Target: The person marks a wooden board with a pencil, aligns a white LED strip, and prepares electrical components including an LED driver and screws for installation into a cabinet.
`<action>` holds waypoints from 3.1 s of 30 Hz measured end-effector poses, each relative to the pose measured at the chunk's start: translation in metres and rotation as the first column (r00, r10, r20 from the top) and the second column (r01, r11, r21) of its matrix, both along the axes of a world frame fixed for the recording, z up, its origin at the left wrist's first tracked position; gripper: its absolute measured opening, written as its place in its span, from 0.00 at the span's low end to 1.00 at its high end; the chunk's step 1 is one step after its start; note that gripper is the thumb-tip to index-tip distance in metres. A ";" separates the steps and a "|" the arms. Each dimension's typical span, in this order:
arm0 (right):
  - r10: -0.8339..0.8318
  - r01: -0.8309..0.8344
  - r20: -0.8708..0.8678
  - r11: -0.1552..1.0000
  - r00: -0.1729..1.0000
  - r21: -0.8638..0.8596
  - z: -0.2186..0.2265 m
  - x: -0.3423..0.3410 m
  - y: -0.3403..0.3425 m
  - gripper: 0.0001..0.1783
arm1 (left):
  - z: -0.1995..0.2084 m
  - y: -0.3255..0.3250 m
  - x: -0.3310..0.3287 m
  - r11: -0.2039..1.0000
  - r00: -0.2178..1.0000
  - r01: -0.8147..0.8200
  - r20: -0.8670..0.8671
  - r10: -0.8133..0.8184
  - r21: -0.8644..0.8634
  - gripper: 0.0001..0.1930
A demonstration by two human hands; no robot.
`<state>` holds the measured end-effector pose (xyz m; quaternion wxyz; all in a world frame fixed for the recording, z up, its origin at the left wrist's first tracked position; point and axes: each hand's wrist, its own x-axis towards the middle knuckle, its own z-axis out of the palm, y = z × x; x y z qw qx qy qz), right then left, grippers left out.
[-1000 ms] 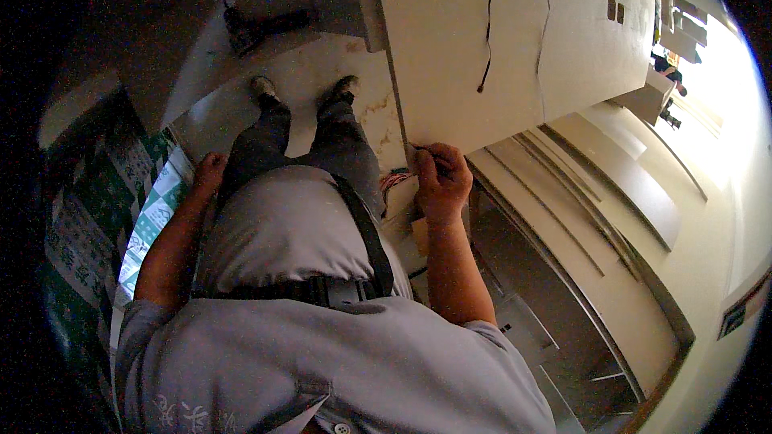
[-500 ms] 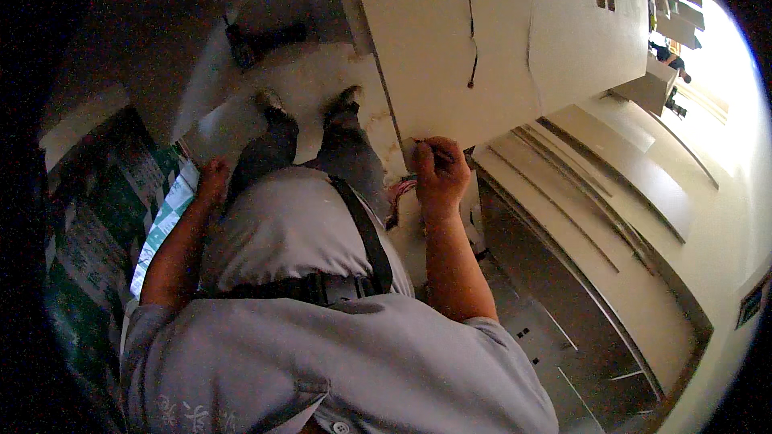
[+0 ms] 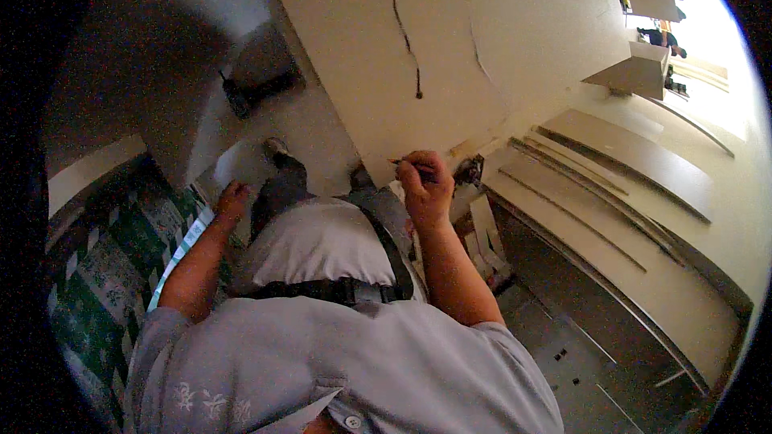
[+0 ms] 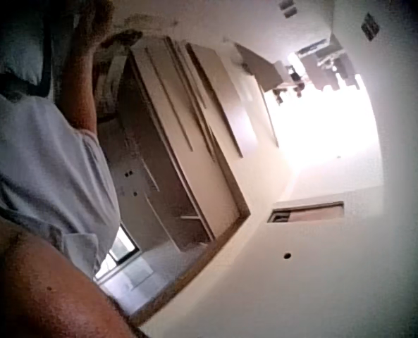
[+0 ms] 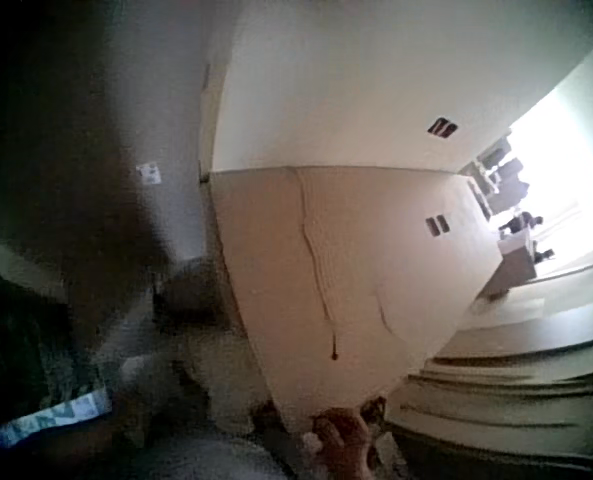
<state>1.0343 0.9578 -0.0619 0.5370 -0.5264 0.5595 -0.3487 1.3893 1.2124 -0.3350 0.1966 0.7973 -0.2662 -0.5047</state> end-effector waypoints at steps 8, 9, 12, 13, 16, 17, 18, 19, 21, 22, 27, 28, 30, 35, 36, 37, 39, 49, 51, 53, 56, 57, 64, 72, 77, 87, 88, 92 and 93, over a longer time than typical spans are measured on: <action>0.055 -0.067 -0.072 0.984 0.996 -0.164 -0.002 -0.151 -0.051 0.10 | 0.136 -0.143 -0.129 0.885 0.808 -0.426 -0.519 0.279 -0.187 0.21; 0.106 -0.122 -0.111 0.981 0.988 -0.152 -0.002 -0.178 -0.058 0.11 | 0.139 -0.152 -0.150 0.826 0.699 -0.520 -0.663 0.267 -0.216 0.22; 0.156 -0.189 -0.193 0.967 0.969 -0.170 0.000 -0.268 -0.080 0.14 | 0.222 -0.193 -0.235 0.688 0.399 -0.723 -0.776 0.488 0.061 0.26; 0.114 -0.150 -0.203 0.973 0.973 -0.174 0.002 -0.291 -0.085 0.14 | 0.234 -0.205 -0.252 0.600 0.330 -0.794 -0.764 0.555 0.093 0.27; 0.014 -0.046 -0.215 0.989 0.977 -0.143 0.011 -0.354 -0.105 0.15 | 0.224 -0.227 -0.275 0.407 0.270 -0.913 -0.680 0.681 0.044 0.30; -0.017 -0.002 -0.199 0.996 0.980 -0.091 0.015 -0.370 -0.109 0.15 | 0.223 -0.233 -0.279 0.364 0.275 -0.931 -0.640 0.717 0.007 0.30; -0.046 0.040 -0.185 0.999 0.982 -0.037 0.014 -0.380 -0.119 0.15 | 0.224 -0.234 -0.282 0.338 0.277 -0.941 -0.587 0.761 -0.005 0.30; -0.021 0.010 -0.200 0.998 0.980 -0.059 0.010 -0.384 -0.132 0.15 | 0.226 -0.232 -0.281 0.312 0.274 -0.950 -0.531 0.802 -0.019 0.30; -0.009 -0.019 -0.239 0.993 0.971 -0.118 0.004 -0.400 -0.162 0.15 | 0.216 -0.235 -0.287 0.275 0.252 -0.961 -0.505 0.825 -0.031 0.30; -0.001 -0.020 -0.245 0.996 0.969 -0.083 -0.005 -0.405 -0.180 0.16 | 0.195 -0.227 -0.282 0.264 0.238 -0.964 -0.534 0.811 -0.029 0.30; 0.112 -0.266 -0.427 0.909 0.897 -0.321 -0.013 -0.366 -0.275 0.18 | 0.197 -0.225 -0.281 0.247 0.227 -0.968 -0.601 0.766 -0.050 0.32; 0.112 -0.305 -0.460 0.877 0.881 -0.370 -0.006 -0.354 -0.295 0.19 | 0.201 -0.227 -0.282 0.270 0.249 -0.962 -0.551 0.797 -0.045 0.32; 0.145 -0.376 -0.522 0.850 0.840 -0.369 0.019 -0.318 -0.328 0.21 | 0.212 -0.228 -0.282 0.297 0.283 -0.954 -0.441 0.852 -0.038 0.31; 0.130 -0.597 -0.742 0.691 0.657 -0.407 0.006 -0.277 -0.415 0.23 | 0.177 -0.203 -0.274 0.361 0.379 -0.924 -0.445 0.811 -0.128 0.33; 0.132 -0.648 -0.801 0.671 0.584 -0.361 0.006 -0.276 -0.431 0.23 | 0.175 -0.203 -0.280 0.365 0.387 -0.921 -0.439 0.811 -0.137 0.33; 0.132 -0.691 -0.854 0.654 0.504 -0.307 0.006 -0.276 -0.444 0.22 | 0.180 -0.211 -0.283 0.372 0.397 -0.917 -0.432 0.810 -0.144 0.34; 0.163 -0.716 -0.852 0.632 0.497 -0.297 -0.002 -0.272 -0.469 0.22 | 0.158 -0.195 -0.278 0.387 0.446 -0.895 -0.444 0.777 -0.223 0.33; 0.186 -0.732 -0.831 0.598 0.524 -0.327 0.014 -0.364 -0.581 0.31 | 0.190 -0.273 -0.333 0.424 0.389 -0.349 0.282 0.877 -0.836 0.23; 0.183 -0.752 -0.831 0.557 0.526 -0.353 0.012 -0.381 -0.602 0.31 | 0.224 -0.334 -0.379 0.531 0.500 -0.048 0.440 0.746 -0.846 0.21; 0.238 -0.774 -0.794 0.493 0.560 -0.398 0.008 -0.392 -0.623 0.30 | 0.253 -0.419 -0.444 0.634 0.545 0.050 0.553 0.631 -0.772 0.19; 0.296 -0.751 -0.730 0.502 0.616 -0.430 0.008 -0.419 -0.643 0.30 | 0.297 -0.518 -0.535 0.697 0.686 0.355 0.680 0.258 -0.623 0.18; 0.305 -0.734 -0.707 0.517 0.638 -0.440 0.011 -0.429 -0.651 0.29 | 0.299 -0.542 -0.551 0.675 0.639 0.505 0.759 0.126 -0.538 0.18; 0.013 -0.376 -0.499 0.675 0.867 -0.635 0.004 -0.643 -0.682 0.21 | 0.273 -0.676 -0.626 0.550 0.689 0.691 0.658 -0.304 -0.469 0.24; -0.346 0.189 -0.732 0.938 0.587 -0.292 -0.070 -0.897 -0.586 0.17 | 0.286 -0.862 -0.763 0.283 0.268 0.951 0.791 -0.549 -0.125 0.43; -0.117 0.212 -0.769 0.977 0.628 0.025 -0.128 -0.961 -0.586 0.17 | 0.318 -0.919 -0.816 0.450 0.207 0.876 0.708 -0.675 0.173 0.50; 0.063 0.084 -0.712 0.982 0.699 0.169 -0.115 -1.092 -0.769 0.20 | 0.266 -0.917 -0.812 0.570 0.123 0.751 0.777 -0.618 0.334 0.53; 0.079 0.066 -0.719 0.983 0.691 0.171 -0.103 -1.093 -0.798 0.20 | 0.270 -0.924 -0.820 0.616 0.234 0.739 0.755 -0.613 0.271 0.53; 0.189 -0.116 -0.709 0.982 0.680 0.152 -0.109 -1.100 -0.904 0.21 | 0.323 -1.006 -0.875 0.713 0.453 0.695 0.715 -0.532 0.090 0.49; 0.233 -0.152 -0.691 0.972 0.685 0.178 -0.107 -1.096 -0.934 0.22 | 0.315 -1.026 -0.883 0.715 0.459 0.696 0.729 -0.507 0.059 0.47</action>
